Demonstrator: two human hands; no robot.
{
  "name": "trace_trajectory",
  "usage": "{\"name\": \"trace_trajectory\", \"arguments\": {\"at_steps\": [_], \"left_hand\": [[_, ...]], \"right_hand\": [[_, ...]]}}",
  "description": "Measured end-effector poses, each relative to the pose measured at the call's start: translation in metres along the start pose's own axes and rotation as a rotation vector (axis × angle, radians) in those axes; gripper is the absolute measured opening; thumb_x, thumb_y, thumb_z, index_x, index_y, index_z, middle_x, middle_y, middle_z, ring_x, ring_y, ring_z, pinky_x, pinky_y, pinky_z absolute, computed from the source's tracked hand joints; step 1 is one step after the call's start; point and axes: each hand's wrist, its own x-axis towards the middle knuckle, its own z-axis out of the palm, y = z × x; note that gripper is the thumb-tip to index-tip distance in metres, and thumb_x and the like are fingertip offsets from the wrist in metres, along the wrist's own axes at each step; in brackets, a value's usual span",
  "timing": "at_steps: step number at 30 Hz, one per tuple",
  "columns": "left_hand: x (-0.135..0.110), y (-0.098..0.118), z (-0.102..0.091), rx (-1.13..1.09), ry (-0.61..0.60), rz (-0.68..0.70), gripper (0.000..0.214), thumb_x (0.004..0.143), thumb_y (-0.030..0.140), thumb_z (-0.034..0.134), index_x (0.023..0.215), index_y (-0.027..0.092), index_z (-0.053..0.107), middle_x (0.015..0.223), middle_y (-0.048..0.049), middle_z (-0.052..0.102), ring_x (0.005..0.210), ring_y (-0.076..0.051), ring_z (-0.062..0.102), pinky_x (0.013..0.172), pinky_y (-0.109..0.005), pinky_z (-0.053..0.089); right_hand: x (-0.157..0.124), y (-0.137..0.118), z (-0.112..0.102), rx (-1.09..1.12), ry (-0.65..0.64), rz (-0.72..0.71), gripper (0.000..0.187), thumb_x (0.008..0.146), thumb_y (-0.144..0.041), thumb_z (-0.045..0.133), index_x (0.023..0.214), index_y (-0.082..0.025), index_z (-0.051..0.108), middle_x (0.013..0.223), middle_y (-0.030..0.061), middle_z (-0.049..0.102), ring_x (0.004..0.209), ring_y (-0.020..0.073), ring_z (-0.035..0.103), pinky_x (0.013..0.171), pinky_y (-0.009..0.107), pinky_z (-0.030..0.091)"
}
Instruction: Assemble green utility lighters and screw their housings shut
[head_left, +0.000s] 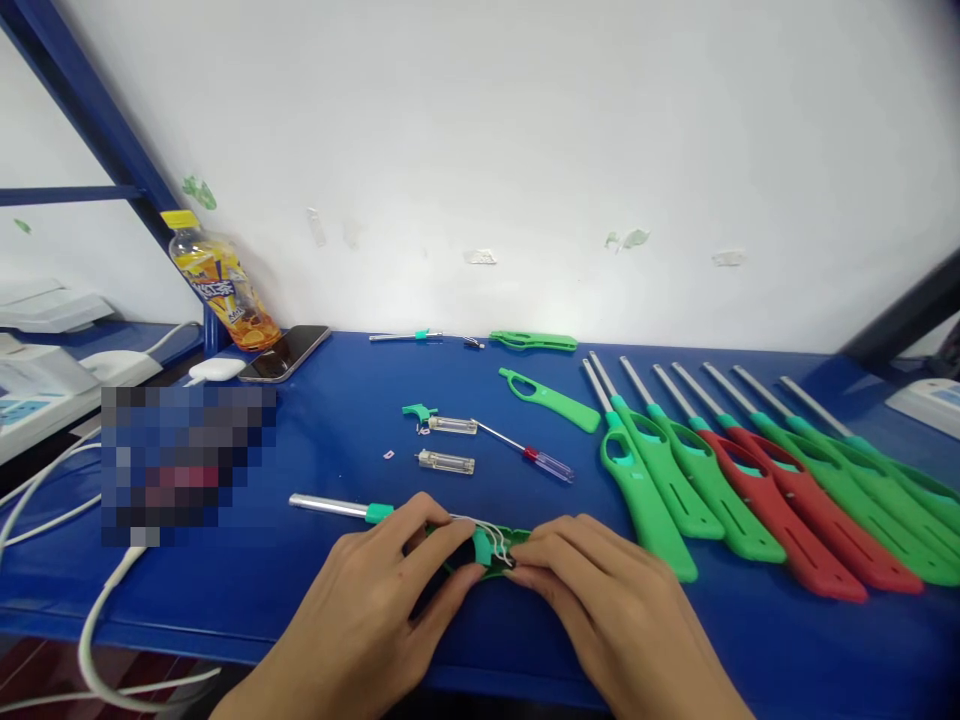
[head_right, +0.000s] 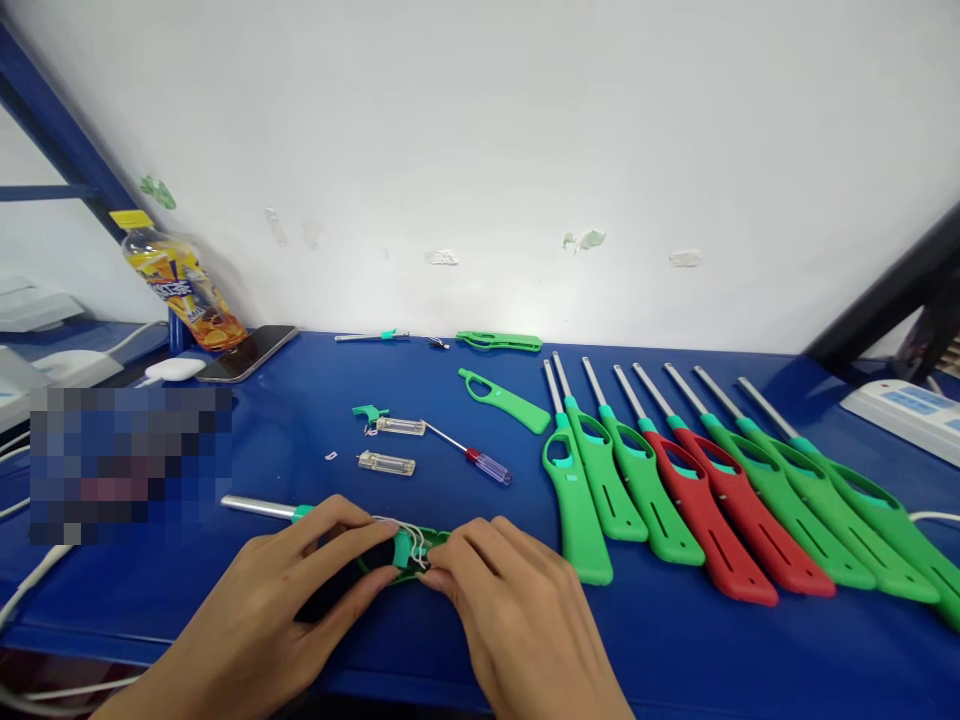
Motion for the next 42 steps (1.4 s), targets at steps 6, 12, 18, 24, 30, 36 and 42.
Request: {"name": "trace_trajectory", "arguments": {"at_steps": [6, 12, 18, 24, 30, 36, 42], "left_hand": [[0.0001, 0.0001, 0.0003, 0.019, 0.002, 0.000, 0.019, 0.111, 0.024, 0.055, 0.128, 0.025, 0.064, 0.106, -0.0030, 0.066, 0.080, -0.018, 0.071, 0.069, -0.032, 0.062], [0.0009, 0.0005, -0.0005, 0.016, 0.001, -0.001, 0.018, 0.110, 0.024, 0.055, 0.126, 0.026, 0.064, 0.105, -0.0026, 0.067, 0.080, -0.018, 0.072, 0.067, -0.032, 0.062], [0.0002, 0.0007, 0.0000, 0.013, 0.007, 0.014, 0.016, 0.111, 0.024, 0.054, 0.123, 0.024, 0.065, 0.105, -0.0034, 0.068, 0.080, -0.019, 0.073, 0.067, -0.033, 0.063], [0.0016, 0.0018, -0.0007, 0.043, 0.023, 0.028, 0.017, 0.112, 0.025, 0.052, 0.123, 0.023, 0.064, 0.104, -0.0043, 0.068, 0.079, -0.019, 0.073, 0.065, -0.033, 0.063], [-0.0018, -0.0001, 0.0000, 0.046, 0.008, 0.011, 0.019, 0.112, 0.029, 0.053, 0.126, 0.025, 0.064, 0.104, -0.0033, 0.068, 0.079, -0.019, 0.072, 0.065, -0.033, 0.063], [-0.0023, -0.0016, 0.0008, 0.019, 0.004, -0.006, 0.019, 0.112, 0.034, 0.054, 0.125, 0.027, 0.066, 0.102, -0.0015, 0.069, 0.079, -0.018, 0.072, 0.067, -0.032, 0.062], [-0.0004, -0.0020, 0.0010, 0.025, 0.024, 0.021, 0.018, 0.112, 0.031, 0.052, 0.121, 0.025, 0.066, 0.101, -0.0023, 0.068, 0.075, -0.018, 0.071, 0.065, -0.031, 0.060]], "right_hand": [[0.0002, -0.0008, -0.0023, 0.010, 0.002, 0.005, 0.023, 0.113, -0.026, 0.049, 0.099, -0.025, 0.067, 0.089, -0.0011, 0.071, 0.076, 0.0186, 0.066, 0.072, 0.031, 0.052], [0.0008, 0.0003, -0.0024, 0.032, 0.005, 0.026, 0.024, 0.113, -0.030, 0.049, 0.099, -0.026, 0.067, 0.089, -0.0022, 0.072, 0.076, 0.0178, 0.067, 0.073, 0.030, 0.053], [0.0025, 0.0008, -0.0014, 0.082, 0.010, 0.075, 0.029, 0.112, -0.040, 0.051, 0.094, -0.027, 0.070, 0.089, -0.0036, 0.073, 0.076, 0.0161, 0.069, 0.074, 0.028, 0.054], [0.0003, -0.0006, -0.0001, 0.028, 0.033, 0.050, 0.028, 0.113, -0.036, 0.050, 0.095, -0.025, 0.070, 0.088, -0.0011, 0.073, 0.075, 0.0176, 0.070, 0.073, 0.030, 0.055], [-0.0004, -0.0021, -0.0007, -0.035, 0.079, 0.038, 0.028, 0.114, -0.035, 0.048, 0.097, -0.025, 0.068, 0.088, -0.0017, 0.074, 0.072, 0.0164, 0.070, 0.068, 0.029, 0.054], [0.0010, -0.0036, -0.0035, -0.068, 0.098, 0.031, 0.031, 0.115, -0.037, 0.046, 0.096, -0.025, 0.067, 0.085, -0.0027, 0.074, 0.068, 0.0148, 0.069, 0.063, 0.027, 0.051], [-0.0012, -0.0022, -0.0053, -0.058, 0.044, 0.017, 0.031, 0.113, -0.034, 0.049, 0.093, -0.025, 0.070, 0.082, -0.0016, 0.073, 0.069, 0.0169, 0.070, 0.066, 0.028, 0.052]]}}
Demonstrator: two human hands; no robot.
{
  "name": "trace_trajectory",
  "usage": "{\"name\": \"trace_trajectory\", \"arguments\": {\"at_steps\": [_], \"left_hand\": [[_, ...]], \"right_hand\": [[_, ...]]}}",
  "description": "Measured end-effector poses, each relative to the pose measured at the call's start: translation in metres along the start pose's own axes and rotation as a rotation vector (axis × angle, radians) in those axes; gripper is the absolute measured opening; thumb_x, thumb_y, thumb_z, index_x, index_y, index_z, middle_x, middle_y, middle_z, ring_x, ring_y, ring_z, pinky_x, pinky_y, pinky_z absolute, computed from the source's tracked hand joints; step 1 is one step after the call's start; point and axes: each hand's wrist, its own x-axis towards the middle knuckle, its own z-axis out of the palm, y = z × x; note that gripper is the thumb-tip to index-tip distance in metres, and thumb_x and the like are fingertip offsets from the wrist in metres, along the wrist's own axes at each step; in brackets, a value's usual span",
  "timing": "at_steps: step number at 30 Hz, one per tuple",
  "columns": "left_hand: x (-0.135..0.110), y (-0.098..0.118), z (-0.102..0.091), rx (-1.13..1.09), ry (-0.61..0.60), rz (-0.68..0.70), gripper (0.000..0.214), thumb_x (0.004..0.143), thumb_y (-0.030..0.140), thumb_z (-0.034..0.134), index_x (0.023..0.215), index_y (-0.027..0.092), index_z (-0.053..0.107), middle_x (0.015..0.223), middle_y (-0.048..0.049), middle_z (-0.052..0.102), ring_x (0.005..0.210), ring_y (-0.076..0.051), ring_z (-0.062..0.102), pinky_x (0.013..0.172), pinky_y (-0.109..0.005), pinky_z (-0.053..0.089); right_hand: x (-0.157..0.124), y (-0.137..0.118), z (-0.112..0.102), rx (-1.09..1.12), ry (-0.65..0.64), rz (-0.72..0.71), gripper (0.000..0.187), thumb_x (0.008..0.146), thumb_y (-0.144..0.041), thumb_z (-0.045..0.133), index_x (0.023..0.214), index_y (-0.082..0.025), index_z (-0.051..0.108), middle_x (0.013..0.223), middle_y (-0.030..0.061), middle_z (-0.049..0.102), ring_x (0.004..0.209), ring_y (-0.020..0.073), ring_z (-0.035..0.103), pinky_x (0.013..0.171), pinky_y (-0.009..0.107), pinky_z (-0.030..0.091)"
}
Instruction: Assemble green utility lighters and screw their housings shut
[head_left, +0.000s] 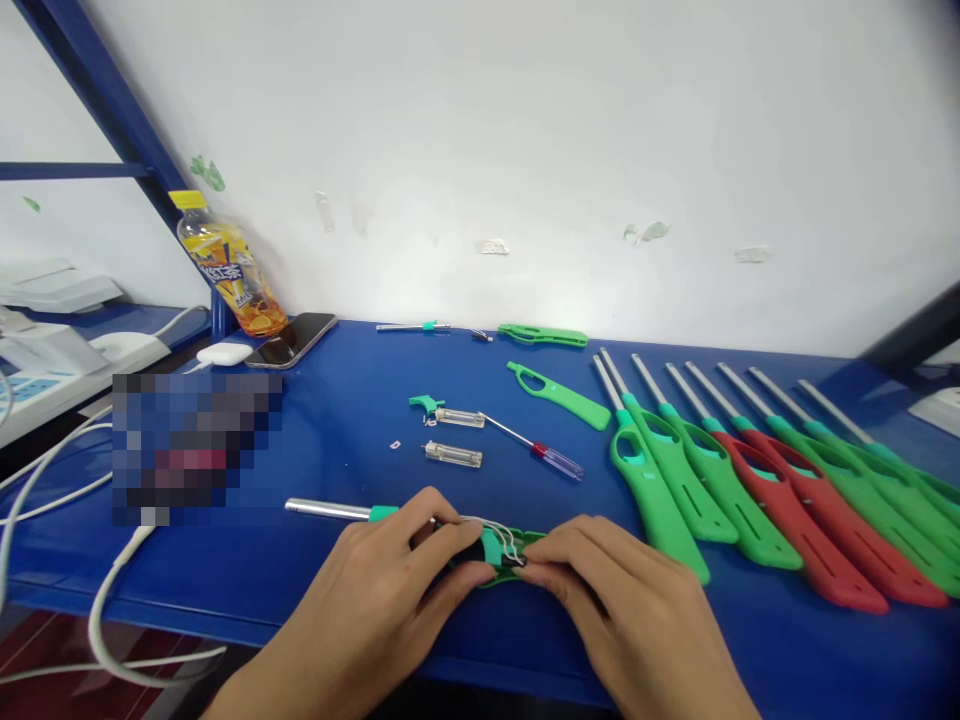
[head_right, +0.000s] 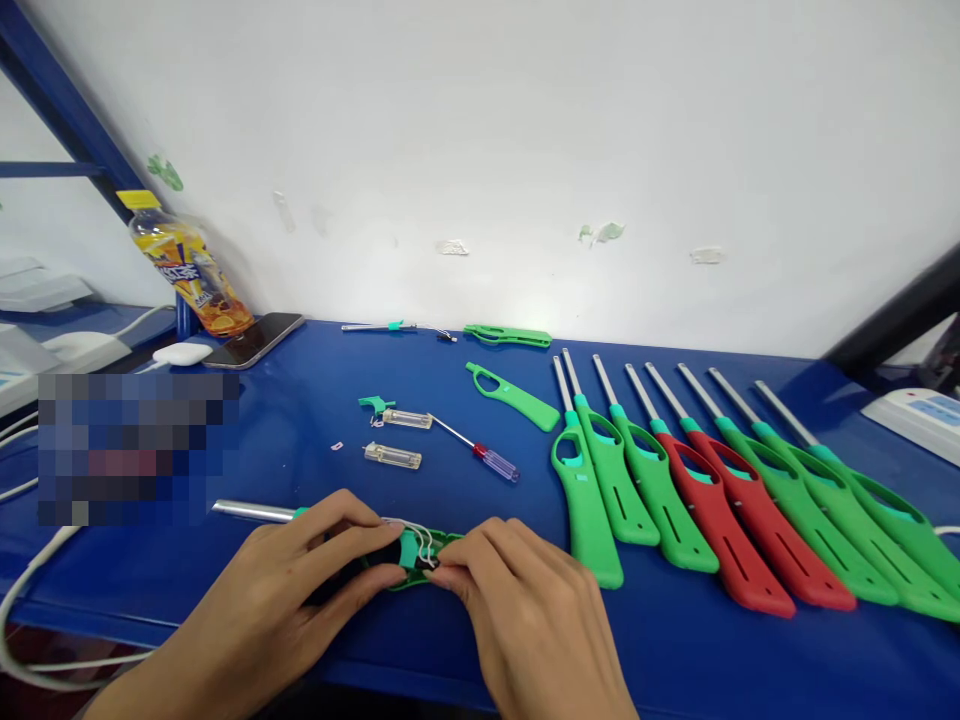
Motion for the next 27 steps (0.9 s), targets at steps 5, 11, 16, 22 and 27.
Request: {"name": "trace_trajectory", "arguments": {"at_steps": [5, 11, 16, 22, 27], "left_hand": [[-0.0007, 0.0002, -0.0002, -0.016, -0.010, 0.005, 0.015, 0.111, 0.026, 0.055, 0.121, 0.023, 0.066, 0.101, -0.0031, 0.067, 0.076, -0.018, 0.070, 0.065, -0.032, 0.061], [-0.0010, 0.0011, -0.0011, -0.025, -0.006, -0.004, 0.013, 0.110, 0.024, 0.057, 0.117, 0.022, 0.068, 0.101, -0.0037, 0.067, 0.078, -0.019, 0.069, 0.066, -0.031, 0.061], [-0.0010, 0.0027, -0.0028, -0.032, -0.020, -0.004, 0.013, 0.108, 0.021, 0.058, 0.118, 0.023, 0.067, 0.101, -0.0037, 0.067, 0.078, -0.019, 0.069, 0.066, -0.032, 0.061], [0.0001, 0.0051, -0.0044, -0.040, -0.020, -0.012, 0.015, 0.107, 0.019, 0.059, 0.119, 0.022, 0.066, 0.101, -0.0038, 0.066, 0.078, -0.019, 0.069, 0.066, -0.033, 0.061], [0.0005, 0.0051, -0.0041, -0.038, -0.022, -0.011, 0.016, 0.107, 0.019, 0.059, 0.120, 0.023, 0.067, 0.101, -0.0039, 0.066, 0.080, -0.019, 0.069, 0.068, -0.032, 0.061]], "right_hand": [[0.0010, -0.0016, -0.0002, 0.021, -0.004, -0.005, 0.032, 0.113, -0.030, 0.049, 0.093, -0.025, 0.073, 0.082, 0.0004, 0.073, 0.069, 0.0173, 0.071, 0.071, 0.029, 0.055], [0.0018, -0.0034, -0.0008, 0.038, -0.015, -0.009, 0.026, 0.110, -0.025, 0.053, 0.095, -0.026, 0.074, 0.086, 0.0002, 0.073, 0.070, 0.0174, 0.069, 0.069, 0.029, 0.055], [0.0007, -0.0031, -0.0006, 0.038, -0.021, -0.030, 0.023, 0.109, -0.021, 0.054, 0.096, -0.025, 0.072, 0.087, 0.0001, 0.072, 0.072, 0.0174, 0.068, 0.071, 0.030, 0.056], [0.0005, -0.0026, -0.0012, 0.012, -0.034, -0.039, 0.022, 0.109, -0.019, 0.054, 0.098, -0.025, 0.073, 0.089, 0.0010, 0.071, 0.074, 0.0179, 0.067, 0.069, 0.030, 0.055], [0.0016, -0.0035, -0.0023, -0.007, -0.051, -0.039, 0.022, 0.108, -0.020, 0.054, 0.095, -0.025, 0.072, 0.089, 0.0011, 0.071, 0.072, 0.0178, 0.067, 0.067, 0.030, 0.054]]}}
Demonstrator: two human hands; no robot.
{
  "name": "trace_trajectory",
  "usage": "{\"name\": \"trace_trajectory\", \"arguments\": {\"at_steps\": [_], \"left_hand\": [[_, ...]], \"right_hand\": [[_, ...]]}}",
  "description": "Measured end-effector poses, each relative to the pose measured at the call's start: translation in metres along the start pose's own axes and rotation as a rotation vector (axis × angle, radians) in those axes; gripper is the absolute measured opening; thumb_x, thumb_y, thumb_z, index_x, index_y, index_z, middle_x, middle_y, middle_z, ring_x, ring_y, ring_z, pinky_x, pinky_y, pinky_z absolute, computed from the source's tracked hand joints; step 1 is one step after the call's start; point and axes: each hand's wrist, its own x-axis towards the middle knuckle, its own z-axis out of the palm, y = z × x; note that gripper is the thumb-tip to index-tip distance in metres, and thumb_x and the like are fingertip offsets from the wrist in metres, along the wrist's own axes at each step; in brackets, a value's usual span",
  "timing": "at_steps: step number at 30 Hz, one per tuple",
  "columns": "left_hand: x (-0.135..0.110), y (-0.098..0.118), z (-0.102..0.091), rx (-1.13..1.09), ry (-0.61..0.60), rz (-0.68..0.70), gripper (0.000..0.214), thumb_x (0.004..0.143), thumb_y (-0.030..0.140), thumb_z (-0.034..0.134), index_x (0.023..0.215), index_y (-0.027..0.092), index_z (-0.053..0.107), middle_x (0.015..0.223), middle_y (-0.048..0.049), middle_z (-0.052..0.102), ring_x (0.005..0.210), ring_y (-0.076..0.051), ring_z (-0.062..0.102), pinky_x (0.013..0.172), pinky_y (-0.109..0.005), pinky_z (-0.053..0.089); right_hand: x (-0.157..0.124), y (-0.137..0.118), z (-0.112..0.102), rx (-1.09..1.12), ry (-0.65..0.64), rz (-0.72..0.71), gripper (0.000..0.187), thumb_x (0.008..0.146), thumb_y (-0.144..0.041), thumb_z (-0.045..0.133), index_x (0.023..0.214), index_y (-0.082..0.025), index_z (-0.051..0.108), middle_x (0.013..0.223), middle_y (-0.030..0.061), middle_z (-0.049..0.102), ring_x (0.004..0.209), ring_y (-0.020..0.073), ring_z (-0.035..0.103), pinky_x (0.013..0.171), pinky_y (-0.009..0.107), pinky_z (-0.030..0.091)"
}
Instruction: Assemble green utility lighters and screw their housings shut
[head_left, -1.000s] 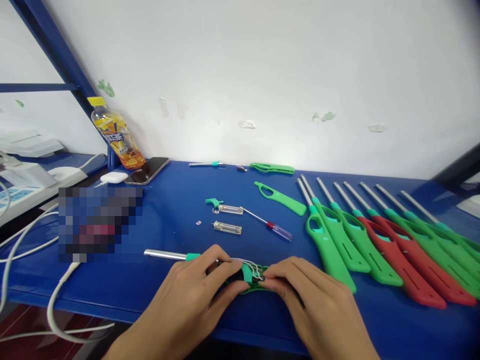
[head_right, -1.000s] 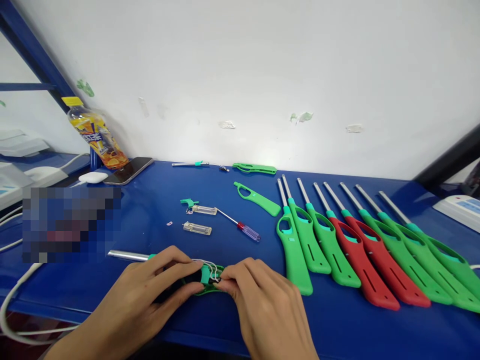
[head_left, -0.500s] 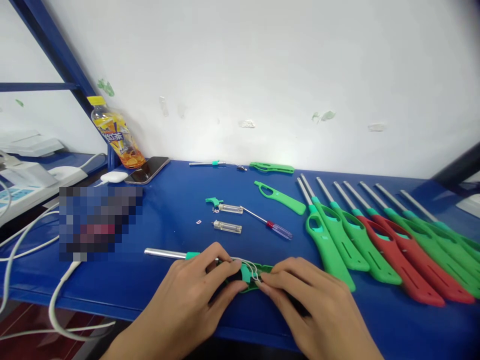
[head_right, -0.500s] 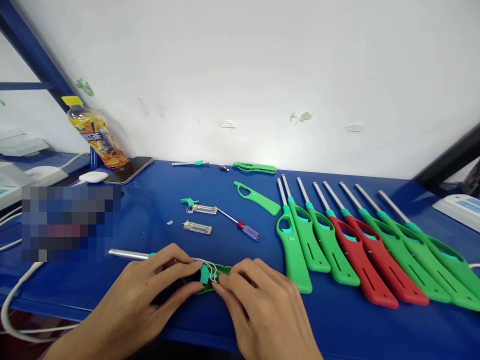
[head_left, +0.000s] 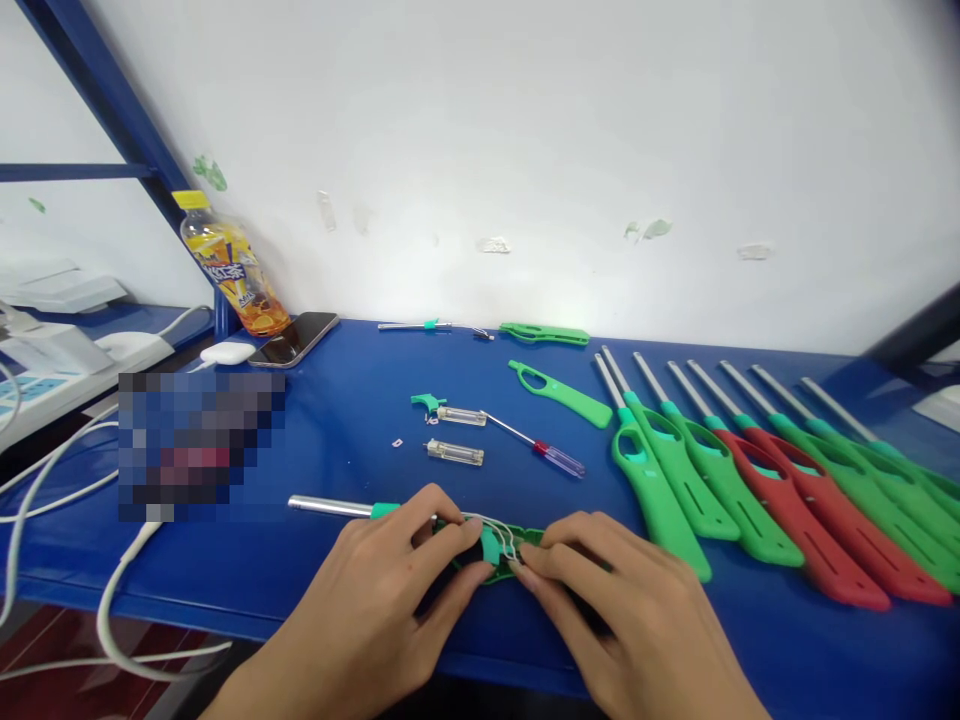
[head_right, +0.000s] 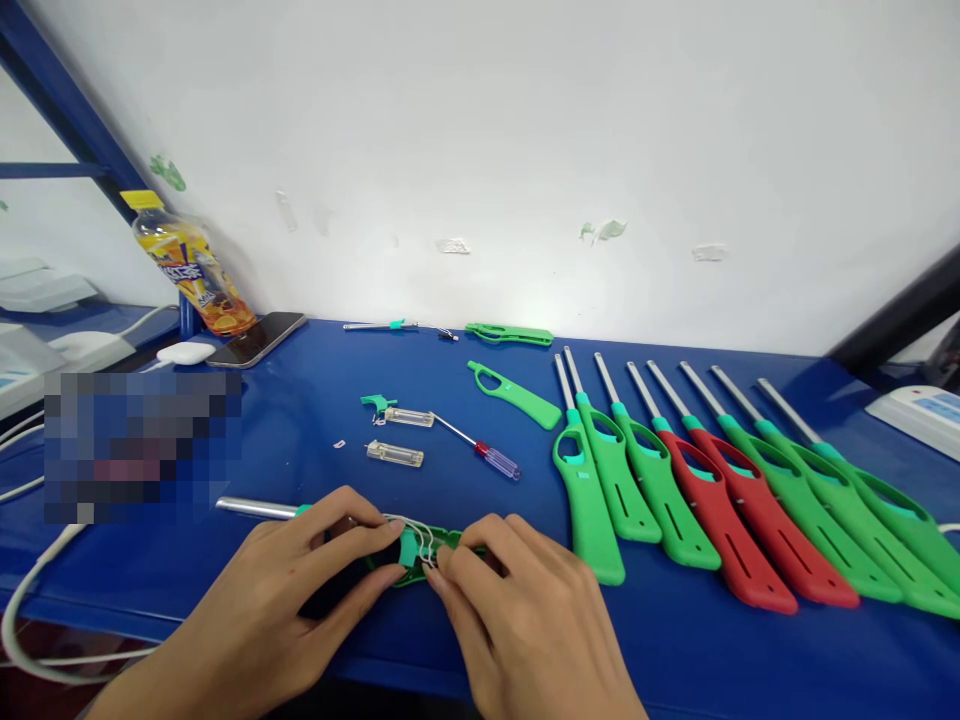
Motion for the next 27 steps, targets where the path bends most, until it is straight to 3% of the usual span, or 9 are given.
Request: {"name": "trace_trajectory", "arguments": {"at_steps": [12, 17, 20, 22, 27], "left_hand": [[-0.003, 0.000, 0.001, 0.049, -0.005, -0.013, 0.017, 0.109, 0.025, 0.056, 0.123, 0.025, 0.065, 0.104, -0.0041, 0.067, 0.078, -0.019, 0.071, 0.064, -0.031, 0.060], [-0.001, -0.002, -0.021, 0.121, -0.040, -0.040, 0.018, 0.111, 0.027, 0.052, 0.121, 0.028, 0.068, 0.115, -0.0042, 0.067, 0.076, -0.016, 0.071, 0.067, -0.030, 0.059], [0.001, -0.011, -0.040, 0.201, 0.041, -0.039, 0.022, 0.110, 0.022, 0.053, 0.119, 0.028, 0.071, 0.116, -0.0046, 0.069, 0.093, -0.020, 0.071, 0.077, -0.031, 0.059], [0.003, -0.019, -0.047, 0.205, -0.003, -0.027, 0.023, 0.109, 0.022, 0.052, 0.113, 0.028, 0.074, 0.112, -0.0041, 0.071, 0.098, -0.022, 0.070, 0.082, -0.032, 0.059], [0.003, -0.031, -0.048, 0.142, -0.101, -0.059, 0.029, 0.108, 0.021, 0.051, 0.104, 0.028, 0.079, 0.108, -0.0025, 0.075, 0.096, -0.020, 0.072, 0.085, -0.031, 0.059]], "right_hand": [[-0.003, 0.004, 0.004, -0.030, -0.016, -0.008, 0.022, 0.109, -0.026, 0.055, 0.094, -0.026, 0.071, 0.088, 0.0006, 0.069, 0.071, 0.0173, 0.068, 0.065, 0.030, 0.053], [-0.005, 0.008, 0.004, -0.060, -0.038, -0.017, 0.018, 0.109, -0.028, 0.055, 0.100, -0.028, 0.071, 0.091, 0.0002, 0.071, 0.073, 0.0175, 0.070, 0.064, 0.029, 0.055], [-0.005, 0.008, 0.004, -0.055, -0.034, -0.013, 0.019, 0.109, -0.028, 0.055, 0.099, -0.028, 0.071, 0.092, 0.0001, 0.071, 0.073, 0.0178, 0.070, 0.064, 0.030, 0.055], [-0.005, 0.007, 0.005, -0.054, -0.028, -0.014, 0.019, 0.110, -0.029, 0.055, 0.100, -0.028, 0.071, 0.092, 0.0000, 0.071, 0.074, 0.0181, 0.070, 0.066, 0.030, 0.056], [-0.005, 0.007, 0.005, -0.058, -0.013, -0.023, 0.020, 0.111, -0.031, 0.054, 0.101, -0.028, 0.071, 0.091, 0.0000, 0.072, 0.074, 0.0182, 0.071, 0.069, 0.032, 0.057]]}}
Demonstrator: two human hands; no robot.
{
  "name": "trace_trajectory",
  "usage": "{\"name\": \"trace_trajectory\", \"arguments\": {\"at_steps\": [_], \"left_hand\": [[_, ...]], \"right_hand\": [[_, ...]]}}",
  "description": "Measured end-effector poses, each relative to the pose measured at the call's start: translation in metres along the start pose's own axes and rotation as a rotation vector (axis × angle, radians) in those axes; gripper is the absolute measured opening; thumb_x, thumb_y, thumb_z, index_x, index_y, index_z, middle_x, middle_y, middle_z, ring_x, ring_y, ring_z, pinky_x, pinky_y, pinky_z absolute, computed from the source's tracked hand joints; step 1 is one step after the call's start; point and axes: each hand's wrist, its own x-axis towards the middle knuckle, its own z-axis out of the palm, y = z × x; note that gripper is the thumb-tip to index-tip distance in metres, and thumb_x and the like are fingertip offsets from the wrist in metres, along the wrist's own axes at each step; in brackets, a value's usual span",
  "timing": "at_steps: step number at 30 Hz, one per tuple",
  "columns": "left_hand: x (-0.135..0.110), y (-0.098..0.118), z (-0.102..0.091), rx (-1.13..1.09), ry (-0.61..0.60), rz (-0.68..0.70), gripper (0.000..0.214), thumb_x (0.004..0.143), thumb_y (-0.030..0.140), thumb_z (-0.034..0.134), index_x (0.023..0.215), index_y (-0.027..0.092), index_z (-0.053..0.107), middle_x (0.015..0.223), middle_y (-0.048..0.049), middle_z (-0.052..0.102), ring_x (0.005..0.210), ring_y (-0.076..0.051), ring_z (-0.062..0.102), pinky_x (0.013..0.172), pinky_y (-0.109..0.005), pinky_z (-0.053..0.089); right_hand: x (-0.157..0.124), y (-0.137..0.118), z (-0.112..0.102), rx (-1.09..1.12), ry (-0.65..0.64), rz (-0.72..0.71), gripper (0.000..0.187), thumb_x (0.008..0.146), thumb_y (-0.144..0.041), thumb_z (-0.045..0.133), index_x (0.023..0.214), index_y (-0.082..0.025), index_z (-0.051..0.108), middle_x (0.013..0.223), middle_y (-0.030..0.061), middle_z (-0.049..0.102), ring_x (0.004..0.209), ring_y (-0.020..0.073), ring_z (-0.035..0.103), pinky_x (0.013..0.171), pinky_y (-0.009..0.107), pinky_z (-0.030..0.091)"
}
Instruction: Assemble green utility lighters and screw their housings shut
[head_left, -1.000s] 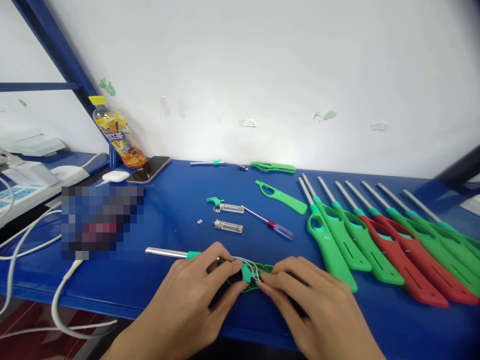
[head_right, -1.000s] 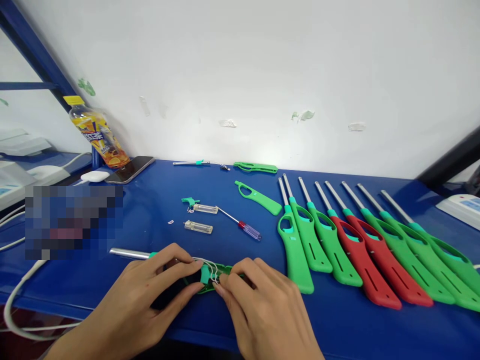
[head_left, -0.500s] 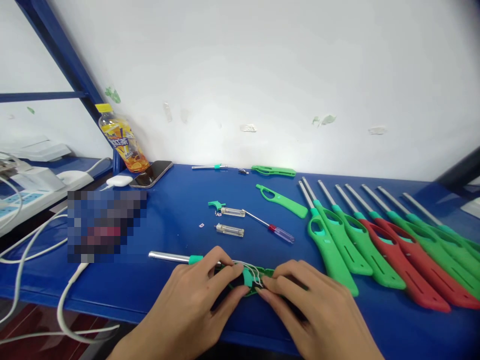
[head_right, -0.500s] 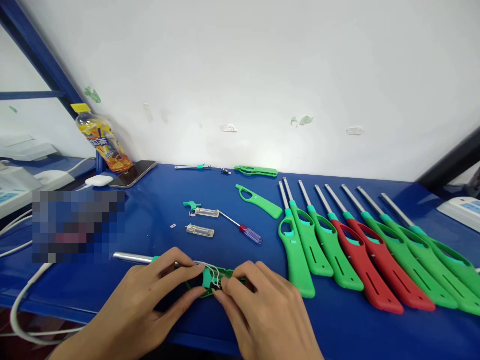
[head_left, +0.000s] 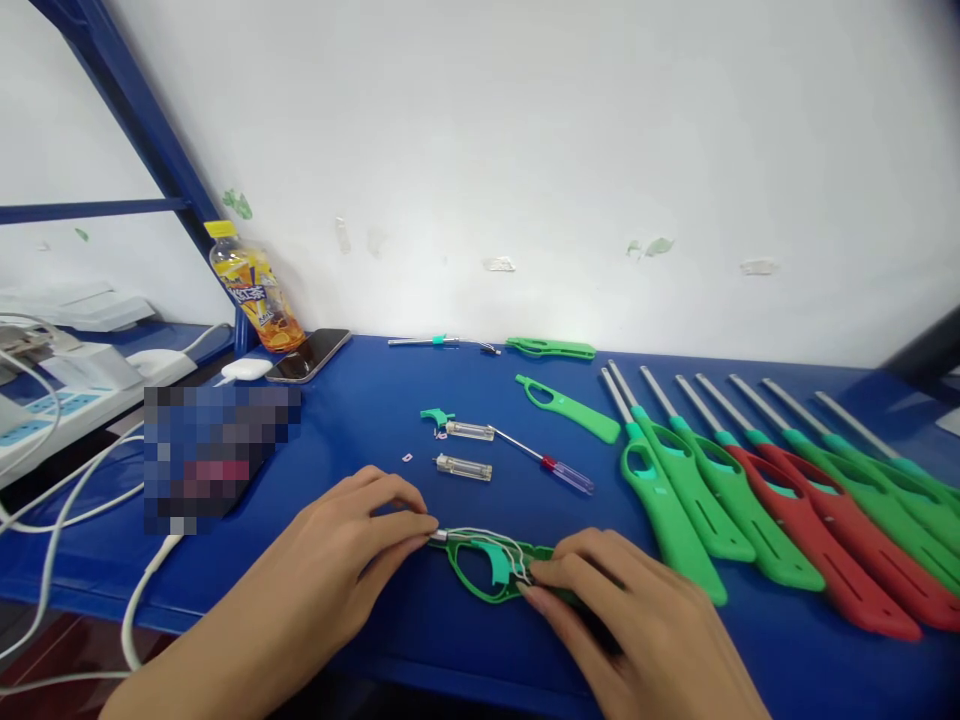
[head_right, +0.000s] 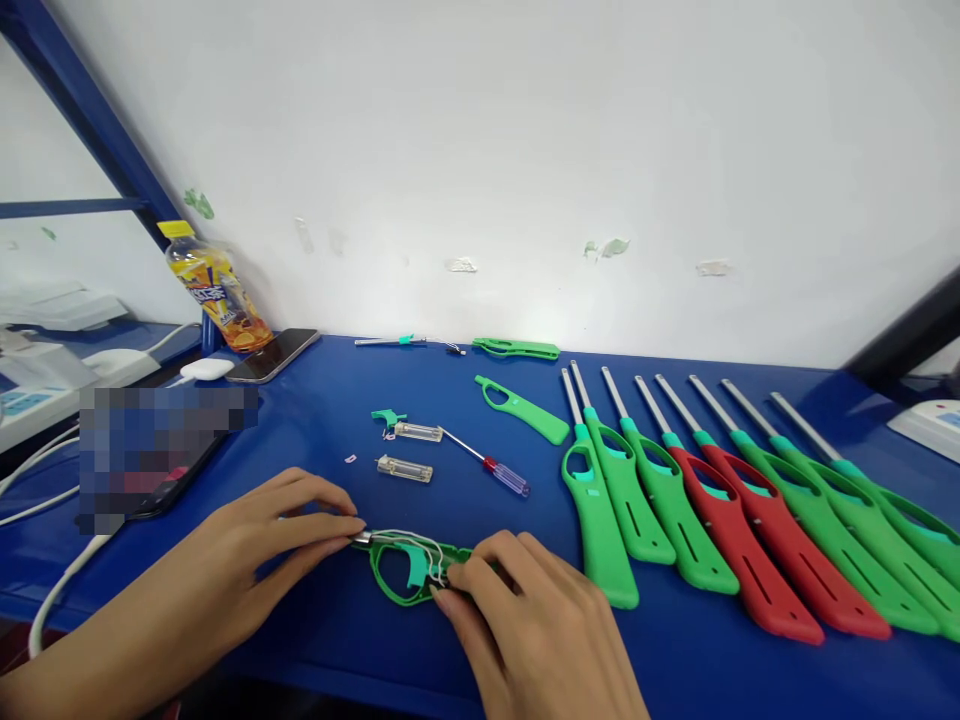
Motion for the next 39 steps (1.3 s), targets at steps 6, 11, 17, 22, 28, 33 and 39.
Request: {"name": "trace_trajectory", "arguments": {"at_steps": [6, 11, 17, 22, 28, 33, 39], "left_hand": [[0.000, 0.001, 0.003, -0.069, 0.009, -0.031, 0.027, 0.106, 0.021, 0.057, 0.098, 0.029, 0.081, 0.101, -0.0001, 0.076, 0.087, -0.018, 0.074, 0.079, -0.028, 0.058], [0.003, 0.002, 0.002, -0.125, -0.002, -0.051, 0.026, 0.103, 0.018, 0.059, 0.089, 0.026, 0.080, 0.096, 0.0004, 0.074, 0.083, -0.016, 0.072, 0.073, -0.025, 0.055], [0.001, 0.001, 0.003, -0.088, -0.039, -0.047, 0.032, 0.104, 0.015, 0.056, 0.087, 0.026, 0.081, 0.097, -0.0010, 0.074, 0.082, -0.016, 0.070, 0.072, -0.026, 0.053], [0.001, 0.012, 0.001, 0.067, -0.075, 0.001, 0.039, 0.108, 0.015, 0.044, 0.095, 0.021, 0.081, 0.101, -0.0050, 0.075, 0.081, -0.020, 0.071, 0.072, -0.031, 0.057], [-0.007, 0.023, 0.001, 0.375, -0.130, 0.132, 0.053, 0.087, -0.009, 0.041, 0.113, 0.015, 0.080, 0.109, -0.0102, 0.080, 0.085, -0.028, 0.076, 0.080, -0.044, 0.062], [-0.009, 0.021, 0.003, 0.349, -0.183, 0.099, 0.051, 0.083, -0.009, 0.048, 0.114, 0.017, 0.079, 0.111, -0.0085, 0.079, 0.087, -0.029, 0.076, 0.082, -0.044, 0.062], [-0.008, 0.021, 0.000, 0.202, -0.156, 0.046, 0.046, 0.095, -0.003, 0.043, 0.114, 0.020, 0.078, 0.110, -0.0083, 0.075, 0.093, -0.026, 0.072, 0.087, -0.042, 0.059]], "right_hand": [[0.004, 0.000, -0.001, 0.003, -0.001, -0.014, 0.017, 0.110, -0.029, 0.054, 0.103, -0.028, 0.070, 0.091, -0.0003, 0.072, 0.073, 0.0175, 0.072, 0.071, 0.031, 0.058], [0.005, -0.001, -0.001, 0.014, 0.012, -0.009, 0.021, 0.111, -0.029, 0.053, 0.100, -0.027, 0.071, 0.089, 0.0006, 0.072, 0.072, 0.0172, 0.071, 0.069, 0.030, 0.057], [0.003, -0.004, 0.001, 0.014, 0.051, -0.006, 0.026, 0.112, -0.034, 0.050, 0.098, -0.027, 0.071, 0.087, 0.0000, 0.071, 0.070, 0.0176, 0.070, 0.064, 0.030, 0.055], [0.005, -0.006, 0.000, 0.027, 0.063, -0.003, 0.027, 0.113, -0.036, 0.050, 0.097, -0.026, 0.070, 0.085, -0.0008, 0.070, 0.069, 0.0175, 0.070, 0.066, 0.031, 0.056], [0.007, -0.006, -0.001, 0.015, 0.063, -0.004, 0.028, 0.113, -0.036, 0.049, 0.096, -0.026, 0.069, 0.084, -0.0007, 0.070, 0.067, 0.0178, 0.069, 0.066, 0.031, 0.055], [0.005, -0.005, 0.000, 0.021, 0.062, -0.009, 0.027, 0.113, -0.035, 0.049, 0.097, -0.026, 0.069, 0.084, -0.0005, 0.070, 0.069, 0.0179, 0.070, 0.067, 0.031, 0.055], [0.002, -0.001, 0.001, 0.024, -0.010, 0.008, 0.017, 0.110, -0.031, 0.055, 0.100, -0.028, 0.068, 0.089, -0.0006, 0.070, 0.073, 0.0184, 0.070, 0.066, 0.031, 0.054]]}}
